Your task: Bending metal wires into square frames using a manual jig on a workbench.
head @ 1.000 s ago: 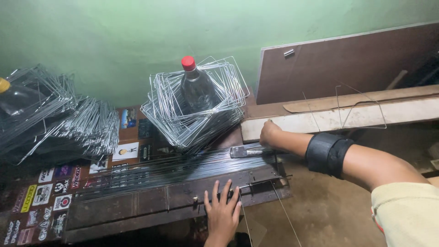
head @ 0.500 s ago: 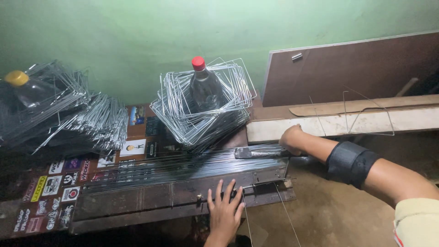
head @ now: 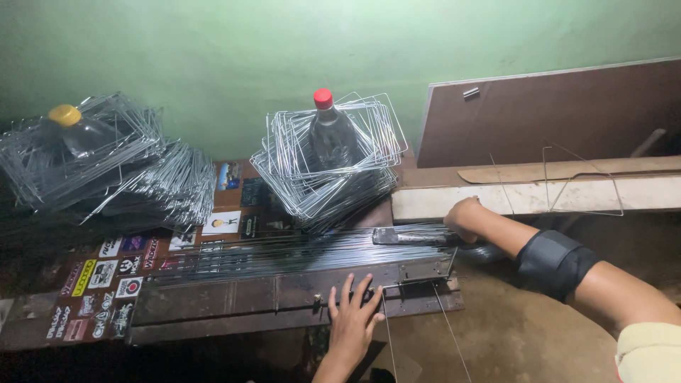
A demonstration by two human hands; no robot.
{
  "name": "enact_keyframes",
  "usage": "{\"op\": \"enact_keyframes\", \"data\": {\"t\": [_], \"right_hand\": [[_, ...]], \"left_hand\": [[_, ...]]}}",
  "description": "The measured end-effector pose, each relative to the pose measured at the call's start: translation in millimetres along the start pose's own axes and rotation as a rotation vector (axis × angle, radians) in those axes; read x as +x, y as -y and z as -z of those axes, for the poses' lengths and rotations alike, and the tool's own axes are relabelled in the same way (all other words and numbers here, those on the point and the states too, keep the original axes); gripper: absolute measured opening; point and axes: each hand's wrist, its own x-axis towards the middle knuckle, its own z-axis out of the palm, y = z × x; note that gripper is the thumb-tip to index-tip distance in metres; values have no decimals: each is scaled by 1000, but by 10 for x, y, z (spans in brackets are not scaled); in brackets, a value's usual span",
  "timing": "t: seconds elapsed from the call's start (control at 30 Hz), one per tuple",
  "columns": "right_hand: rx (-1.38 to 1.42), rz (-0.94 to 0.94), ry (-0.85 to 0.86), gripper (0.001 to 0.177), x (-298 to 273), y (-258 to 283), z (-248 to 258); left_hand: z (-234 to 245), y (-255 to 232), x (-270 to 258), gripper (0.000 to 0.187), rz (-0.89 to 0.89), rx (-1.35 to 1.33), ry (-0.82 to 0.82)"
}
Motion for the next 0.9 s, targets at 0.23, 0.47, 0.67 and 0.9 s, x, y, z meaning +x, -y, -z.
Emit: {"op": "enact_keyframes", "data": {"t": [0.23, 0.47, 0.67, 0.9], "right_hand": [[36, 0, 21, 47, -60, 44, 62], [22, 33, 62, 40, 101, -3, -1], [34, 44, 64, 40, 54, 10, 71], [47, 63, 77, 31, 305, -55, -145]], "left_hand": [[54, -36, -3, 56, 17, -27, 17], [64, -58, 18, 55, 49, -41, 26], [81, -52, 58, 56, 59, -27, 58], [75, -65, 60, 54, 41, -6, 13]]}}
